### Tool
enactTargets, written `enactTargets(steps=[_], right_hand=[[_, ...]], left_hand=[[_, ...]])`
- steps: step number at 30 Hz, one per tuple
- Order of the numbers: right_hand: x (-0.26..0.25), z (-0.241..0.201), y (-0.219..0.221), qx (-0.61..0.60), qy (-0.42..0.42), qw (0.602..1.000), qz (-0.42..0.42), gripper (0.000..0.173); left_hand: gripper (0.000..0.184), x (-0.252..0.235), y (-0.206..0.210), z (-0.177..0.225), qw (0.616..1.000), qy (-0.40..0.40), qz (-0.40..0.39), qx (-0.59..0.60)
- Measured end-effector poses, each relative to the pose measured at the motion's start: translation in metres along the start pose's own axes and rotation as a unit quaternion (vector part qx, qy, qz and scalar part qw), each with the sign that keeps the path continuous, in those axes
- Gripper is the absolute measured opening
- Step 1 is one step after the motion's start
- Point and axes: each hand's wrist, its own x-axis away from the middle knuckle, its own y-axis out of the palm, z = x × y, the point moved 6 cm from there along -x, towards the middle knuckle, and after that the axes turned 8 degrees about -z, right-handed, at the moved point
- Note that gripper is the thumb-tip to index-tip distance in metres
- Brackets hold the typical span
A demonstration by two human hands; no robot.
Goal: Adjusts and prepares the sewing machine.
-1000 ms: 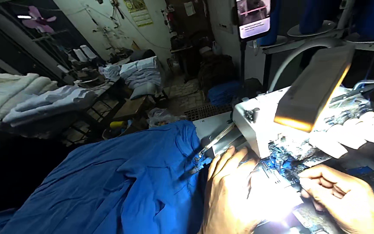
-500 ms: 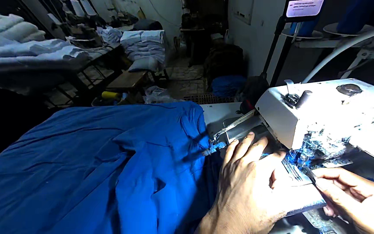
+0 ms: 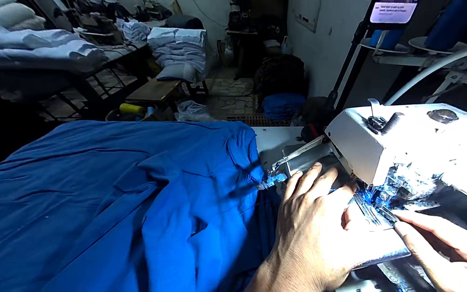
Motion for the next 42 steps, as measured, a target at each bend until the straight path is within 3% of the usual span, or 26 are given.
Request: enactTargets(steps=[7, 18, 23, 29, 34, 37, 42], right_hand=[[-0.015, -0.003, -0.009, 0.077, 0.015, 0.996, -0.052, 0.021], [-0.01, -0.016, -0.002, 0.085, -0.006, 0.996, -0.003, 0.018], [-0.012, -0.009, -0.021, 0.12, -0.016, 0.991, -0.053, 0.021], [0.003, -0.027, -0.039, 0.135, 0.026, 0.988, -0.068, 0.024], [0.013, -0.044, -0.029, 0.103, -0.002, 0.991, -0.08, 0.027], [0.014, -0.052, -0.028, 0.12, -0.004, 0.989, -0.08, 0.026], [0.009, -0.066, -0.025, 0.171, 0.014, 0.983, -0.063, 0.022]], left_hand=[[0.046, 0.0, 0.002, -0.002, 1.0, -0.007, -0.001, 0.009], [0.038, 0.0, 0.0, -0.002, 0.999, 0.004, 0.019, 0.028], [0.039, 0.0, 0.0, -0.003, 0.999, 0.0, 0.016, 0.032], [0.046, 0.006, 0.001, -0.003, 0.997, -0.041, 0.05, -0.033], [0.051, 0.016, -0.002, 0.003, 0.986, -0.08, 0.082, -0.12], [0.051, 0.027, -0.008, 0.008, 0.986, -0.088, 0.053, -0.133], [0.054, 0.057, -0.017, 0.007, 0.994, -0.096, -0.025, -0.055]])
